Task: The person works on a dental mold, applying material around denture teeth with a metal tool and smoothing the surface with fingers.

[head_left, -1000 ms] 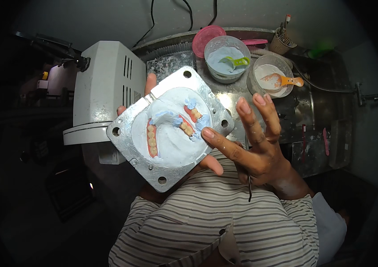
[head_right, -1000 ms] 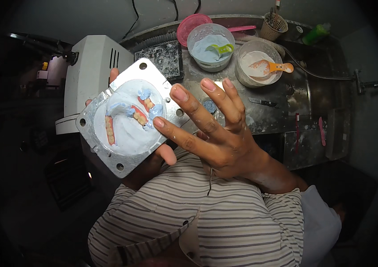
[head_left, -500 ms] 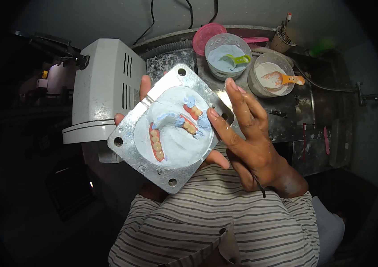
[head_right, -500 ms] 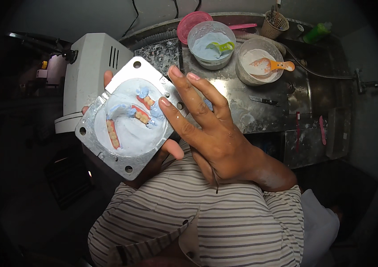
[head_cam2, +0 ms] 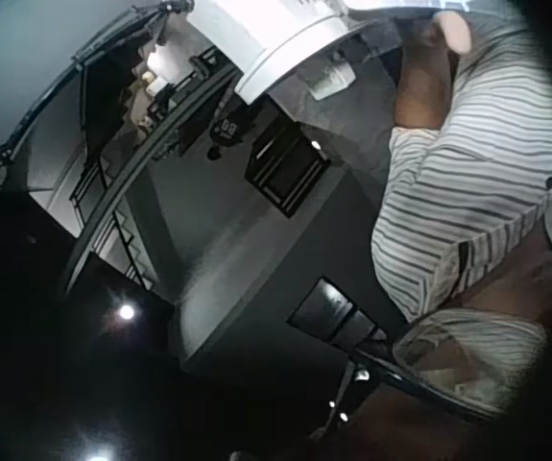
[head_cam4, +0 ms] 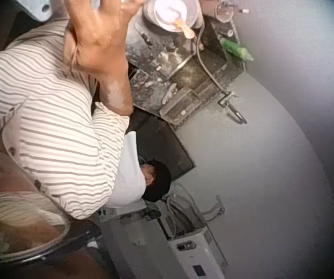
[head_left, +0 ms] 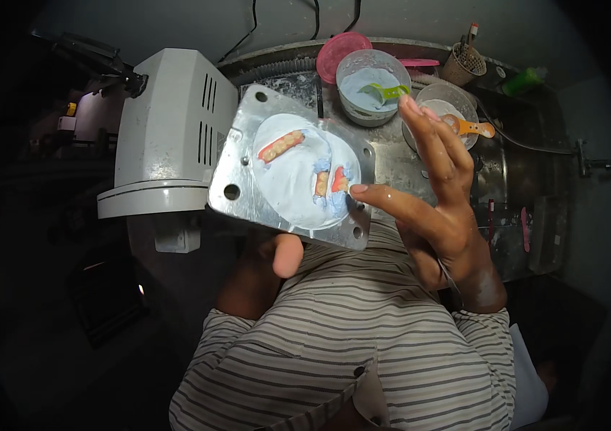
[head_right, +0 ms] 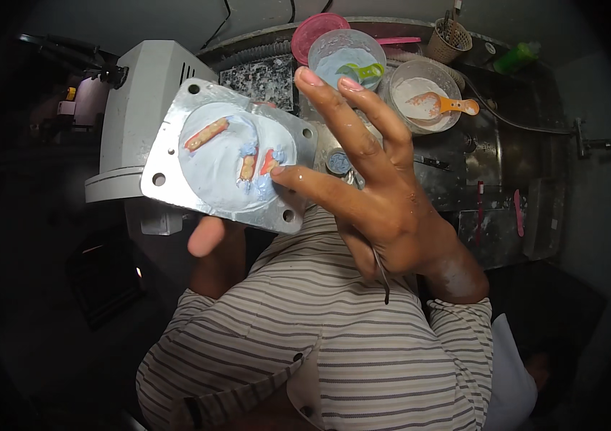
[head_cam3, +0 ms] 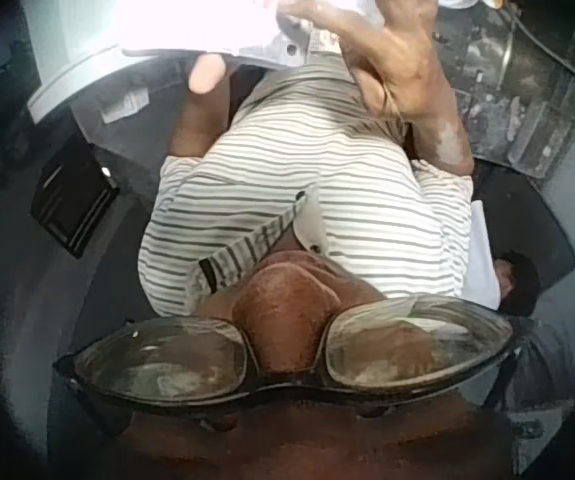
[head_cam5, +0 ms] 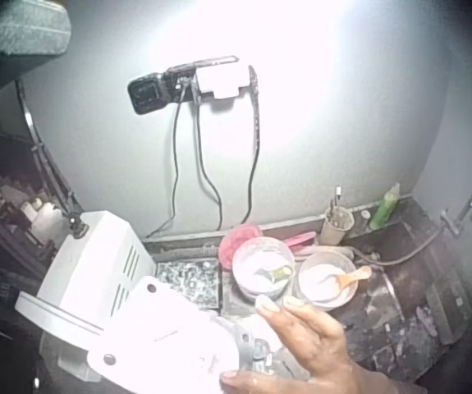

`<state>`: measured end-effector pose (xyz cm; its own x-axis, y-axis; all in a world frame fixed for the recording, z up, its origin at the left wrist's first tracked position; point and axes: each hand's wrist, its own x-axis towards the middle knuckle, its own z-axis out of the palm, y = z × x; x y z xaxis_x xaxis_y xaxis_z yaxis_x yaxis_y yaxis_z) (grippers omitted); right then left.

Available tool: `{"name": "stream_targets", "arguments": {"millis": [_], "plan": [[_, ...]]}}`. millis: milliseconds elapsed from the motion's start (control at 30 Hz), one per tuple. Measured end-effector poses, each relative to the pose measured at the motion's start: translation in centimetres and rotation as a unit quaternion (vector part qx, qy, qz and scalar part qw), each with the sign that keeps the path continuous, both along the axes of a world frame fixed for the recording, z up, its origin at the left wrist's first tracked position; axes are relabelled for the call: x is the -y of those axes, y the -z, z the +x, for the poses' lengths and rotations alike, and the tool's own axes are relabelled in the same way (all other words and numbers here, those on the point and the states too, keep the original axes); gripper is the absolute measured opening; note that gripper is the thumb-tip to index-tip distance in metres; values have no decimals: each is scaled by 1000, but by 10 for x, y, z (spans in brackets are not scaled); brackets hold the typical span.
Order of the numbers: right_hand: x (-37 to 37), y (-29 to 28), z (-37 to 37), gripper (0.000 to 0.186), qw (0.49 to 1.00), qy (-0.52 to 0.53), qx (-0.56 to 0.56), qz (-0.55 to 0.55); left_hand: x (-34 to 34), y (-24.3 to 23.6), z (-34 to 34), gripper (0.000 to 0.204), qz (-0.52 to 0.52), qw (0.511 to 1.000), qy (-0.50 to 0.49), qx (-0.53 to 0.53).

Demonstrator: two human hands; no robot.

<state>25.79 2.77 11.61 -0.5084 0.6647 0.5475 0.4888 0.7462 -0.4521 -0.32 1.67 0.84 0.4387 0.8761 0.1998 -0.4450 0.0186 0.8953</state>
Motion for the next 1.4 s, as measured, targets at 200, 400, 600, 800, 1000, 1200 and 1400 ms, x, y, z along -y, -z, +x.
{"name": "stream_targets", "arguments": {"millis": [200, 400, 600, 800, 1000, 1200, 1400], "plan": [[-11, -2, -5, 42, 997, -65, -19, -44, 11, -15, 13, 136, -105, 986, 14, 126], [-14, -7, -6, 48, 994, -90, -10, -68, 13, -30, 19, 135, -117, 982, 7, 147], [-16, -2, -6, 50, 991, -114, -13, -72, 14, -36, 23, 135, -124, 980, -2, 154], [-17, -3, -5, 49, 990, -111, -39, -78, 14, -40, 26, 135, -130, 979, -6, 156], [-12, -4, -7, 51, 987, -114, -51, -103, 12, -44, 29, 134, -133, 979, -13, 155], [-12, -6, -7, 48, 989, -103, -49, -91, 11, -51, 32, 134, -133, 979, -25, 152], [-7, -3, -4, 43, 991, -113, -29, -63, 9, -57, 39, 134, -130, 984, -54, 111]]}}
